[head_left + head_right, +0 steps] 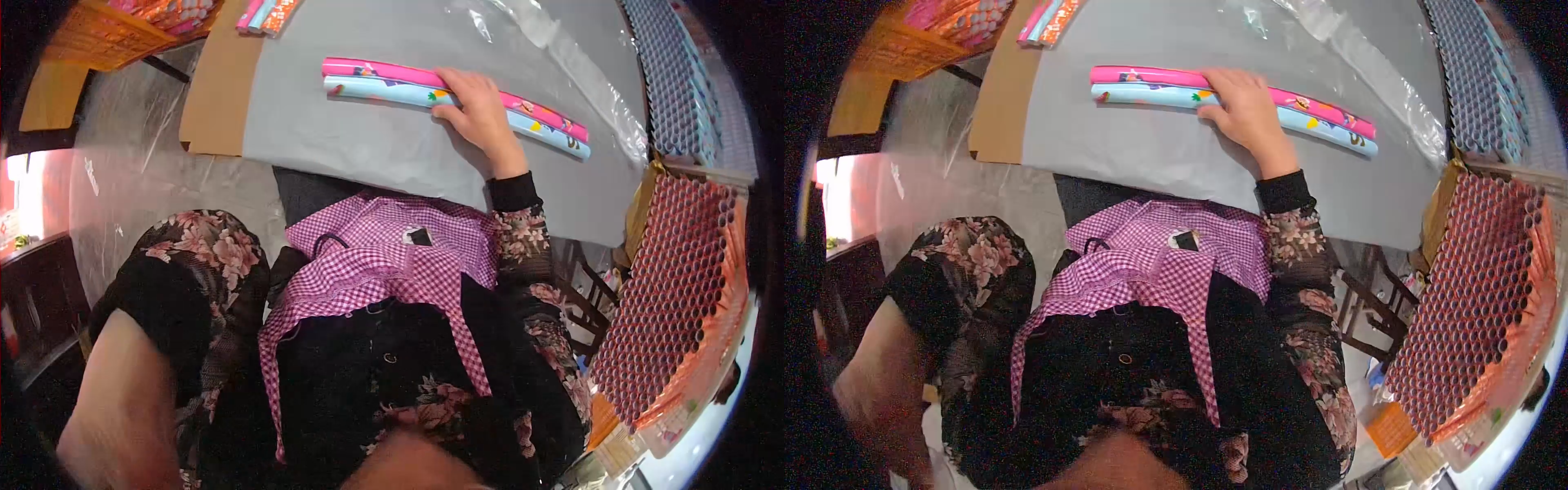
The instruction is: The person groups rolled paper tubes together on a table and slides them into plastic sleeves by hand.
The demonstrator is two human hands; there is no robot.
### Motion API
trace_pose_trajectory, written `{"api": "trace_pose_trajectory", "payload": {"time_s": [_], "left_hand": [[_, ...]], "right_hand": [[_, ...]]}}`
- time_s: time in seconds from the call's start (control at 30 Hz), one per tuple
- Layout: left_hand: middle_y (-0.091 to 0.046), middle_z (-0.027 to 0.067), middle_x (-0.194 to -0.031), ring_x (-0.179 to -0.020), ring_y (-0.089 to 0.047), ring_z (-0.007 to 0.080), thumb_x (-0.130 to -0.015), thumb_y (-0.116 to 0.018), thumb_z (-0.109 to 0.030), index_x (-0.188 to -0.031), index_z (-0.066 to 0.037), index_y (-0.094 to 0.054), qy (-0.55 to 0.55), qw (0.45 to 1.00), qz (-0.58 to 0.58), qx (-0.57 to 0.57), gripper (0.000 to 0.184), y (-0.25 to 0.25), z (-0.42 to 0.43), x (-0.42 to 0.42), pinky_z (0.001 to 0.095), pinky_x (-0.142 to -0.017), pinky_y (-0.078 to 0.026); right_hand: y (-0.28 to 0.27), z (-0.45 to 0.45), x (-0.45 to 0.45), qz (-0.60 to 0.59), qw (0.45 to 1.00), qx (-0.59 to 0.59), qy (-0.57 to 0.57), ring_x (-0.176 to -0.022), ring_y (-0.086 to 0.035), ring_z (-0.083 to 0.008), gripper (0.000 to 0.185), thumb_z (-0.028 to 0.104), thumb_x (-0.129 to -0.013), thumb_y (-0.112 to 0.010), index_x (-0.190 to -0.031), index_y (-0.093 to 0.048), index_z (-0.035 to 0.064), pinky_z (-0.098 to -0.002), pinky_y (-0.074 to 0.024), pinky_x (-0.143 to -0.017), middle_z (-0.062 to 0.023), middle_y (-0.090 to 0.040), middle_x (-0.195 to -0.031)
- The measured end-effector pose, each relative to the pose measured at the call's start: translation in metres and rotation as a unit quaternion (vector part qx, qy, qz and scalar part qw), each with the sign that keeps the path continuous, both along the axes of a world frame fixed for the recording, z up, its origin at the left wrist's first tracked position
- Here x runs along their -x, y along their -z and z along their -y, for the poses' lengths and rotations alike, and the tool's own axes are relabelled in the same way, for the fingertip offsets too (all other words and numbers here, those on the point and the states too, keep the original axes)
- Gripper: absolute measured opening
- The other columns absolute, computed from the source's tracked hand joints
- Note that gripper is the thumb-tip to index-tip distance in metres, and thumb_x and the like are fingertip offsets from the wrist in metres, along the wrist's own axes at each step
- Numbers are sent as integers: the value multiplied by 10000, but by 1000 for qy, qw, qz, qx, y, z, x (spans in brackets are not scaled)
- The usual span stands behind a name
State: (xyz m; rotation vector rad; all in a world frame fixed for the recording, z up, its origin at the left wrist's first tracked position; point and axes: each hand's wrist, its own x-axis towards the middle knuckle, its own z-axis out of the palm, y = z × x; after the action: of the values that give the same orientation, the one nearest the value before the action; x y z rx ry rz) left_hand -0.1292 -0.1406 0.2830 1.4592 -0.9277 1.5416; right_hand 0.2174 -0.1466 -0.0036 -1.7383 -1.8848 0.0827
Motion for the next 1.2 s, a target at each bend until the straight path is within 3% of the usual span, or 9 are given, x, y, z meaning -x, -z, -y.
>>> {"api": "trace_pose_trajectory", "payload": {"time_s": [0.13,0.2,0.23,0.27,0.3,0.43,0.63,0.7,1.2], "left_hand": [[-621,119,-1214,-1138,-562,189,-985,-544,-379,-1363,-146,-538,132,985,-111,-24,444,8,-7,-8,434,-1026,-414],[-641,104,-858,-939,-603,254,-876,-590,-136,-842,35,-677,-98,995,-1,9,195,15,-4,-19,363,-889,-476],[-631,64,-818,-916,-587,230,-858,-586,-154,-770,-7,-658,-68,996,11,57,186,25,-10,-31,372,-906,-475],[-670,-154,-755,-787,-618,50,-976,-494,-402,-826,-309,-741,-472,873,119,31,304,34,-41,36,291,-801,-434],[-652,-5,-871,-825,-620,138,-892,-538,-531,-909,-61,-699,-225,966,64,107,497,51,-31,-1,505,-791,-470],[-614,250,-1052,-902,-632,329,-996,-408,-418,-1138,108,-573,-259,935,-179,162,570,116,-72,-25,524,-840,-511],[-667,130,-1049,-955,-647,210,-1008,-505,-135,-1130,70,-613,-460,739,-326,368,262,184,-95,-62,349,-906,-506],[-653,132,-1116,-1059,-613,204,-1036,-469,-230,-1179,71,-590,-423,712,-409,384,355,215,-111,-63,326,-964,-458],[-568,191,-1305,-1231,-514,240,-1056,-384,-332,-1345,98,-461,-269,680,-451,512,524,287,-115,-100,335,-1047,-381]], "right_hand": [[3,0,-2,5,1000,-19,0,-1163,-561,-301,556,248,-758,-734,-1267,-593,72,-416,-393,-1009,-114,-637,-1233],[5,1,-3,-7,1000,-16,-8,-1169,-557,-300,552,236,-759,-731,-1269,-591,78,-421,-394,-1015,-114,-633,-1239],[0,1,0,-14,1000,-9,-1,-1167,-557,-302,556,231,-756,-732,-1272,-589,80,-419,-391,-1021,-116,-631,-1242],[-1,2,0,-16,1000,-12,1,-1167,-557,-302,556,231,-756,-732,-1272,-589,80,-419,-391,-1021,-116,-631,-1242],[-2,3,0,-18,1000,-11,-1,-1169,-555,-303,560,230,-756,-733,-1275,-588,80,-419,-390,-1020,-117,-631,-1242],[4,1,-3,-12,1000,-15,-8,-1183,-546,-312,565,228,-757,-730,-1282,-585,81,-418,-387,-1016,-122,-623,-1258],[-3,2,2,-33,999,-6,-5,-1193,-538,-324,561,222,-753,-724,-1278,-591,76,-415,-369,-1037,-127,-618,-1271],[-4,3,2,-29,1000,5,-1,-1195,-536,-322,565,219,-751,-725,-1280,-590,74,-415,-367,-1041,-127,-617,-1272],[-4,1,3,1,1000,-6,-4,-1167,-547,-328,591,195,-736,-735,-1283,-568,48,-418,-390,-1017,-143,-613,-1258]]}}
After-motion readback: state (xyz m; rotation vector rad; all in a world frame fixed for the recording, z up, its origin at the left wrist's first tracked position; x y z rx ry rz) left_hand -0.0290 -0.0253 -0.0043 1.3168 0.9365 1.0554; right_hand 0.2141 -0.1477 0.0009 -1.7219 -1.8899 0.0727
